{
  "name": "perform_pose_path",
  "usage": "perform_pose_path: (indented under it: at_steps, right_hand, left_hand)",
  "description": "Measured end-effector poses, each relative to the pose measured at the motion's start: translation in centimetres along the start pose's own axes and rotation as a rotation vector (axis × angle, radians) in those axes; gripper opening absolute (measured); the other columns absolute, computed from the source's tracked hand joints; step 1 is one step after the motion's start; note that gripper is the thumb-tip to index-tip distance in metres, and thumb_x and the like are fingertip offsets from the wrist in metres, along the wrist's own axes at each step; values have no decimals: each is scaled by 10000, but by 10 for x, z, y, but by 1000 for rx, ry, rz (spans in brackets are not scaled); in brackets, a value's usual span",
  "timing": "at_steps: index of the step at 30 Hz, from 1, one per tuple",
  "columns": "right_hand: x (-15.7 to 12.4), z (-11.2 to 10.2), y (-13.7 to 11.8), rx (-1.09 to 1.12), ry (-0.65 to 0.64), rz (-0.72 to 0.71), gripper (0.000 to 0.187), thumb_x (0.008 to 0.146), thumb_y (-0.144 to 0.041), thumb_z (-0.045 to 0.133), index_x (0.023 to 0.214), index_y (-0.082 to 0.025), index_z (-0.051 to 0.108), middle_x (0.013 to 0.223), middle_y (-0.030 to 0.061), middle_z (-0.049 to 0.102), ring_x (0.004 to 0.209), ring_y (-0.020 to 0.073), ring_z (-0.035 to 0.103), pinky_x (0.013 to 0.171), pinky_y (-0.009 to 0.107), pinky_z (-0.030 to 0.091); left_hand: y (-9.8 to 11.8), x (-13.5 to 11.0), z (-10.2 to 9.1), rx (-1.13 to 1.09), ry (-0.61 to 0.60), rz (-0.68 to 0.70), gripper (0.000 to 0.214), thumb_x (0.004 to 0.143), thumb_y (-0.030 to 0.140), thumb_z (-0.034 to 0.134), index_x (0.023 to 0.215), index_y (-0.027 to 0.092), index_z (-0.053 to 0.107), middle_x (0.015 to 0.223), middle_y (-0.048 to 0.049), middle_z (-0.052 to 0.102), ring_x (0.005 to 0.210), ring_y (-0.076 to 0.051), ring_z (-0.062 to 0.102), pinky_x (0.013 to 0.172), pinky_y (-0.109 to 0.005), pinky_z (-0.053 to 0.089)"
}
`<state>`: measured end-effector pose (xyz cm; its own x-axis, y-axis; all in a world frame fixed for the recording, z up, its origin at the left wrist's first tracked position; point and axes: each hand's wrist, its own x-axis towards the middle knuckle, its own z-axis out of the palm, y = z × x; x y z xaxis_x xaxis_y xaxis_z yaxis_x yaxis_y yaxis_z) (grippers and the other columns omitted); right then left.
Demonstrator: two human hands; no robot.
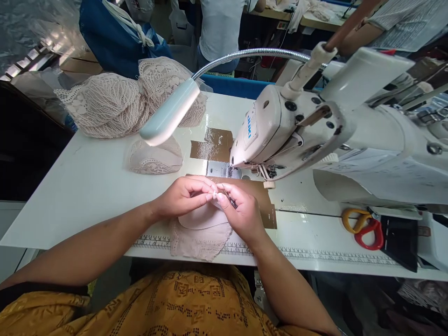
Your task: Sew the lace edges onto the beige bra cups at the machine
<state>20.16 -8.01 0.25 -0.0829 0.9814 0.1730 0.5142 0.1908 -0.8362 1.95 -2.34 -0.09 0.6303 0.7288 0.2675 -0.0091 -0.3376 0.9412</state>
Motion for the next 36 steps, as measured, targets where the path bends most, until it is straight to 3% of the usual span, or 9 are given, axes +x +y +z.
perform_pose_path:
  at_steps: [4, 9, 17, 23, 27, 31, 36]
  right_hand:
    - [2, 0, 3, -11, 15, 4, 183, 904, -293, 541, 968, -196, 684, 912, 39, 744, 799, 171, 681, 681, 265, 524]
    - [1, 0, 2, -39, -55, 18, 186, 896, -302, 537, 818, -187, 661, 714, 4, 685, 622, 133, 596, 565, 224, 445]
    - [-1, 3, 5, -189, 105, -7, 101, 828, -244, 566, 745, -208, 612, 609, -33, 592, 532, 117, 506, 513, 223, 372]
    - [0, 5, 3, -215, 99, -18, 155, 842, -290, 576, 709, -213, 584, 582, -39, 583, 512, 113, 507, 506, 223, 375]
    - [-2, 2, 2, -141, 112, -37, 119, 862, -320, 596, 903, -212, 625, 727, -19, 682, 607, 117, 610, 569, 208, 459]
    - [-5, -2, 4, -127, 147, -137, 325, 894, -325, 557, 1184, -184, 595, 957, 45, 722, 775, 149, 675, 687, 245, 533]
    - [-6, 0, 9, -247, 146, -212, 322, 890, -269, 590, 1184, -158, 661, 780, 37, 683, 664, 144, 617, 612, 261, 516]
  left_hand:
    - [0, 0, -1, 51, 11, 17, 132, 885, 206, 610, 870, 150, 729, 926, -93, 687, 891, -174, 647, 838, -311, 546]
    - [0, 0, -2, 46, -9, 13, 138, 888, 202, 605, 888, 159, 737, 923, -89, 673, 914, -176, 632, 844, -306, 535]
    - [0, 1, -3, -19, -37, -28, 157, 898, 224, 601, 897, 159, 744, 950, -93, 686, 909, -171, 653, 851, -300, 550]
    - [0, 3, -5, -99, -64, -35, 139, 879, 225, 631, 882, 164, 756, 1016, -108, 712, 975, -196, 668, 897, -320, 554]
    - [0, 3, -6, -89, -15, -44, 129, 878, 201, 626, 853, 154, 744, 932, -92, 719, 902, -169, 674, 856, -293, 561]
    - [0, 3, -7, -28, 44, -2, 121, 873, 182, 626, 827, 154, 734, 910, -87, 719, 893, -156, 671, 847, -269, 552]
    - [0, 3, -8, 6, 71, -17, 132, 876, 222, 631, 828, 156, 733, 936, -97, 716, 892, -171, 675, 815, -278, 563]
